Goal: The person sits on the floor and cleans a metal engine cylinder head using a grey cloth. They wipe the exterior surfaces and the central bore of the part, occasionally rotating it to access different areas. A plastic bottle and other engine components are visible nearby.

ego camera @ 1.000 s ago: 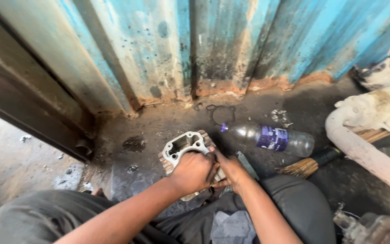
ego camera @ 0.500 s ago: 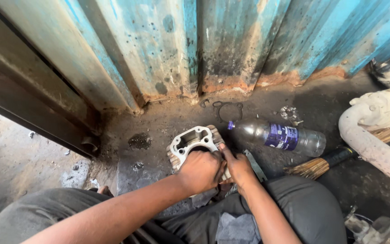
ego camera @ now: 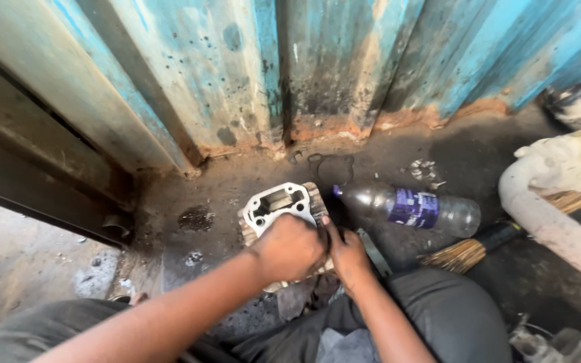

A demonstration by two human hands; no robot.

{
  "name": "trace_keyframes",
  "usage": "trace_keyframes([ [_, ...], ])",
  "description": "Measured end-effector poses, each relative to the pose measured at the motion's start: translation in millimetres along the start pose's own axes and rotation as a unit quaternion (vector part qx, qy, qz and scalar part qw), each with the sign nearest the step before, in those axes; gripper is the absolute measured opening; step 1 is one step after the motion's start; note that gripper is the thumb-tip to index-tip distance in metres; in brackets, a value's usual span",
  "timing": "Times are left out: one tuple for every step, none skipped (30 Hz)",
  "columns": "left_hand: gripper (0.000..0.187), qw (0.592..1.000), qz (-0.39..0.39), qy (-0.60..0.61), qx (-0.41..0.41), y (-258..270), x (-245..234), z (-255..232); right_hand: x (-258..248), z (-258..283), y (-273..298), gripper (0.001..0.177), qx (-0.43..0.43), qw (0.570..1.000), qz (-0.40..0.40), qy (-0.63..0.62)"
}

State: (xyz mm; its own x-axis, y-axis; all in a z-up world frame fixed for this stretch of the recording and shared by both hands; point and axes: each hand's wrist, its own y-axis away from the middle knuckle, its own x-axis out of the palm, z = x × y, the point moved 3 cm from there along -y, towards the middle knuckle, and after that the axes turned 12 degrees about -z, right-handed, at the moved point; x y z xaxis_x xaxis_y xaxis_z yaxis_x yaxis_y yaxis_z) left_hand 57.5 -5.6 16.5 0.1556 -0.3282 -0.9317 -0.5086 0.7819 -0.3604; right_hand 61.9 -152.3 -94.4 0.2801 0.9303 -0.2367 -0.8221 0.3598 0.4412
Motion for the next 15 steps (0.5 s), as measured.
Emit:
trace_keyframes([
  [0.022, 0.999, 0.017, -0.012, -0.037, 4, 0, -7, 0, -3, 6, 0.056, 0.056, 0.998, 0.011, 0.000],
  [0.021, 0.998, 0.015, 0.001, -0.055, 10, -1, -8, 3, -1, 9, 0.057, 0.003, 1.000, 0.015, 0.027],
  [0.019, 0.997, 0.010, 0.016, -0.075, 14, 0, -9, 1, 1, 9, 0.058, -0.053, 0.997, 0.018, 0.056],
  [0.018, 0.995, 0.005, 0.031, -0.094, 17, 2, -10, -1, 3, 9, 0.060, -0.108, 0.990, 0.021, 0.085],
  [0.022, 0.994, -0.014, 0.038, -0.105, 21, 5, -12, -1, 2, 10, 0.058, -0.117, 0.990, 0.037, 0.064],
  [0.027, 0.992, -0.034, 0.044, -0.116, 23, 8, -16, 0, 3, 10, 0.057, -0.125, 0.990, 0.052, 0.042],
  [0.032, 0.990, -0.055, 0.044, -0.126, 25, 9, -17, 3, 5, 11, 0.056, -0.138, 0.988, 0.069, 0.016],
  [0.032, 0.987, -0.045, 0.052, -0.142, 29, 10, -19, 5, 5, 15, 0.055, -0.119, 0.990, 0.069, 0.016],
  [0.032, 0.985, -0.040, 0.058, -0.155, 28, 12, -19, 5, 8, 16, 0.054, -0.104, 0.992, 0.065, 0.015],
  [0.032, 0.983, -0.035, 0.065, -0.168, 27, 13, -15, 8, 10, 15, 0.052, -0.089, 0.994, 0.062, 0.015],
  [0.028, 0.981, -0.047, 0.076, -0.174, 27, 16, -11, 6, 9, 14, 0.053, -0.074, 0.996, 0.045, 0.037],
  [0.023, 0.978, -0.058, 0.088, -0.180, 26, 19, -4, 8, 7, 10, 0.053, -0.058, 0.996, 0.029, 0.059],
  [0.020, 0.975, -0.066, 0.101, -0.186, 28, 21, -3, 8, 2, 10, 0.054, -0.038, 0.996, 0.013, 0.081],
  [0.020, 0.973, -0.061, 0.117, -0.191, 30, 22, -8, 4, -2, 13, 0.055, -0.057, 0.994, 0.009, 0.093],
  [0.021, 0.972, -0.062, 0.120, -0.190, 29, 20, -5, 6, 2, 9, 0.055, -0.088, 0.991, 0.005, 0.098],
])
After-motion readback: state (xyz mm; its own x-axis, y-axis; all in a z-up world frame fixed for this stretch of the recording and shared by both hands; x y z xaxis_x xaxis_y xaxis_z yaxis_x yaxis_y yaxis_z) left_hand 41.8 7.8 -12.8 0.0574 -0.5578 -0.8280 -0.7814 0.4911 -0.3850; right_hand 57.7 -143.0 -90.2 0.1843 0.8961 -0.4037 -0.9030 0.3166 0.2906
